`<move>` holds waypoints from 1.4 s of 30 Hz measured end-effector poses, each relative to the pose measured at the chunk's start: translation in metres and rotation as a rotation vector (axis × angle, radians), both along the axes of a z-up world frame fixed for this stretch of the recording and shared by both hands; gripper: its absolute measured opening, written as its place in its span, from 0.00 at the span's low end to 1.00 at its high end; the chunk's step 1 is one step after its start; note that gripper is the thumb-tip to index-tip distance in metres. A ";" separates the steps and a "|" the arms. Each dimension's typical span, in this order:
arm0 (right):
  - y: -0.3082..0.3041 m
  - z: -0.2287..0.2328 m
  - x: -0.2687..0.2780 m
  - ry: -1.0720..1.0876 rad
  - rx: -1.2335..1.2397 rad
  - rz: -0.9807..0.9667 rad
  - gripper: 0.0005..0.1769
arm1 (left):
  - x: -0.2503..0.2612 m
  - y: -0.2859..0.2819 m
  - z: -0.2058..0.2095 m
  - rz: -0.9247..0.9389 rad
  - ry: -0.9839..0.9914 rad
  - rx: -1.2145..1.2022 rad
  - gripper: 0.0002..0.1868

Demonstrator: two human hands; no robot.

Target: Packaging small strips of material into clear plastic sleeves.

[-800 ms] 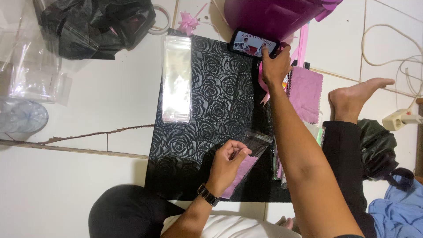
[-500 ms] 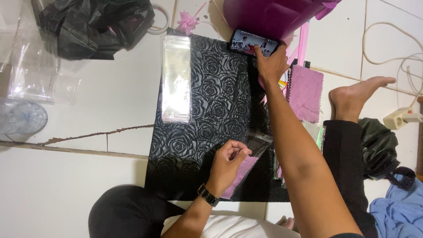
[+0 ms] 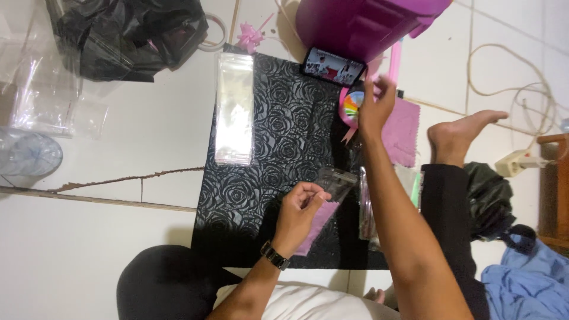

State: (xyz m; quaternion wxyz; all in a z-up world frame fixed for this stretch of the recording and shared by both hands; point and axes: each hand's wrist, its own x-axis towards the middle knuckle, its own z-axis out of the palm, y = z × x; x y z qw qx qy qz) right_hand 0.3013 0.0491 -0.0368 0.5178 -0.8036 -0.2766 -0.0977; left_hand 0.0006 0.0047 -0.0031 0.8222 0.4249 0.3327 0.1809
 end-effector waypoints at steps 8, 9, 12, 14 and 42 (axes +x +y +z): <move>-0.115 0.055 -0.126 0.975 0.138 0.353 0.35 | -0.002 0.015 0.023 0.167 -0.095 0.036 0.09; -0.133 0.041 -0.131 1.024 0.061 0.477 0.47 | -0.004 0.016 0.026 0.181 -0.112 0.032 0.09; -0.146 0.073 -0.176 0.822 -0.003 0.533 0.41 | -0.003 0.012 0.020 0.166 -0.152 0.004 0.10; -0.149 0.067 -0.178 0.777 -0.029 0.415 0.28 | -0.007 0.011 0.032 0.187 -0.142 0.056 0.10; -0.153 0.081 -0.211 0.018 -0.092 0.476 0.09 | -0.022 0.012 0.073 0.283 -0.008 0.261 0.17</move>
